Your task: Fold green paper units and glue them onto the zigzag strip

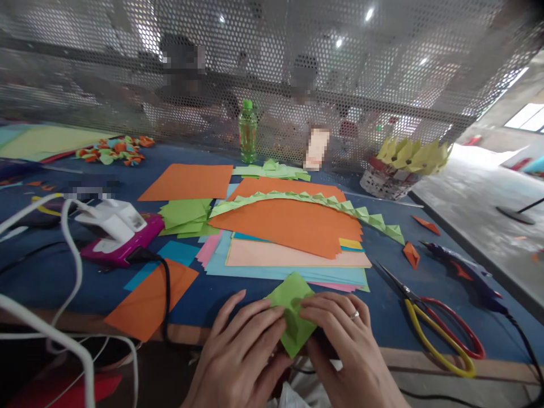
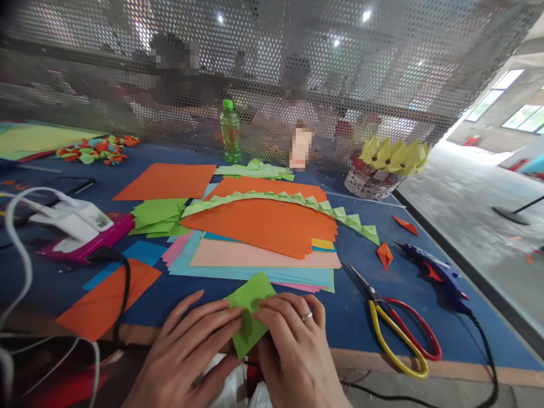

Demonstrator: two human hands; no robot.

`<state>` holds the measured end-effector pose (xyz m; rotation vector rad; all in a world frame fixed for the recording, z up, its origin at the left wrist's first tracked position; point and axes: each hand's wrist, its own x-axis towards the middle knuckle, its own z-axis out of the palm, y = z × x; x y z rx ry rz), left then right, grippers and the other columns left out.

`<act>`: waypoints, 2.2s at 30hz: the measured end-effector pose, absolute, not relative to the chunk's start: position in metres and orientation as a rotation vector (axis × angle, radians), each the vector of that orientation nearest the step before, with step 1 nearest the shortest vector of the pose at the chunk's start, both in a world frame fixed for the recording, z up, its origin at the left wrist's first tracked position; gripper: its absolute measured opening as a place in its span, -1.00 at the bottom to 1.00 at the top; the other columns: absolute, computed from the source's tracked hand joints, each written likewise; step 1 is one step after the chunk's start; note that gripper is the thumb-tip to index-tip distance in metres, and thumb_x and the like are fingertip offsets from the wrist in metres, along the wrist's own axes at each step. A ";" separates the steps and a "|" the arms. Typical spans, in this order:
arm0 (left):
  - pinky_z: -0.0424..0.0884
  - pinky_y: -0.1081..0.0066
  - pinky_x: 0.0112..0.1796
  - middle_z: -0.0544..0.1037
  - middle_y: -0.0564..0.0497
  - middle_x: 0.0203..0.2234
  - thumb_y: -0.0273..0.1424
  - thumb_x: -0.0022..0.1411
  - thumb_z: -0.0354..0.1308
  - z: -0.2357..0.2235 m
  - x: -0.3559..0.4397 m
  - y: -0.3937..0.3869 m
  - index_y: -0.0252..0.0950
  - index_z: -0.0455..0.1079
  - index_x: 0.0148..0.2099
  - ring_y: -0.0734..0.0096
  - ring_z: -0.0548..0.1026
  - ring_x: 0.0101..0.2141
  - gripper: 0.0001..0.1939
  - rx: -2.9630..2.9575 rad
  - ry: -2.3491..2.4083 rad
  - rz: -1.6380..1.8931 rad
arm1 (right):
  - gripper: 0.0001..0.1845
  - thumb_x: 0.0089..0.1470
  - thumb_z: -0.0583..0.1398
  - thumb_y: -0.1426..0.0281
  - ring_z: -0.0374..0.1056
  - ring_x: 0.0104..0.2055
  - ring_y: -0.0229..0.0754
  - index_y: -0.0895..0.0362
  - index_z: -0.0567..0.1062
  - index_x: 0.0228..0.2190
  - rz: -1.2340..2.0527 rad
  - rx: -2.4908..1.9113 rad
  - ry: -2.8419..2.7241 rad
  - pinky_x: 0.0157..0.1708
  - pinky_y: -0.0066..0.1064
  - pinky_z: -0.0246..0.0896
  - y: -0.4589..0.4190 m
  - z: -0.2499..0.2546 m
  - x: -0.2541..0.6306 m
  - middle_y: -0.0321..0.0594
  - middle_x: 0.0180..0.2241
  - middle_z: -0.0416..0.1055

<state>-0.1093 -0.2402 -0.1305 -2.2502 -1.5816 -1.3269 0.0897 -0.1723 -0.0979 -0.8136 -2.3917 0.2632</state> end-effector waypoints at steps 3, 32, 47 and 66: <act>0.07 0.22 0.27 0.65 0.05 -0.12 -0.41 0.34 0.19 -0.129 -0.108 -0.241 -0.25 0.52 -0.02 0.35 0.53 -0.02 -0.81 -2.240 -1.584 -1.355 | -0.83 0.19 0.27 0.42 0.44 -0.09 -0.20 -0.02 0.51 -0.16 0.229 -0.763 -2.367 0.02 -0.31 0.02 -0.173 -0.097 0.084 -0.37 -0.17 0.58; 0.24 0.23 0.19 0.70 0.05 -0.21 -0.53 0.31 0.19 -0.132 -0.110 -0.249 -0.29 0.56 -0.13 0.39 0.61 -0.16 -0.85 -2.118 -1.642 -1.383 | -0.84 0.10 0.28 0.43 0.32 -0.21 -0.07 0.03 0.37 -0.41 0.224 -1.022 -2.364 -0.29 -0.27 0.11 -0.172 -0.113 0.077 -0.24 -0.29 0.41; 0.06 0.17 0.29 0.69 0.12 -0.18 -0.27 0.40 0.13 -0.143 -0.108 -0.245 -0.13 0.59 -0.05 0.39 0.58 -0.11 -0.77 -2.130 -1.646 -1.203 | -0.81 0.07 0.30 0.40 0.35 -0.27 -0.08 0.02 0.35 -0.43 0.178 -1.024 -2.399 -0.34 -0.30 0.16 -0.169 -0.110 0.078 -0.25 -0.33 0.42; -0.06 0.19 0.35 0.66 0.12 -0.10 -0.34 0.37 0.15 -0.120 -0.134 -0.241 -0.19 0.56 -0.01 0.39 0.56 -0.07 -0.78 -2.392 -1.446 -0.862 | -0.73 0.23 0.04 0.60 0.34 0.00 -0.11 0.03 0.34 -0.13 0.629 -1.014 -2.339 -0.06 -0.29 0.36 -0.160 -0.101 0.104 -0.12 -0.08 0.40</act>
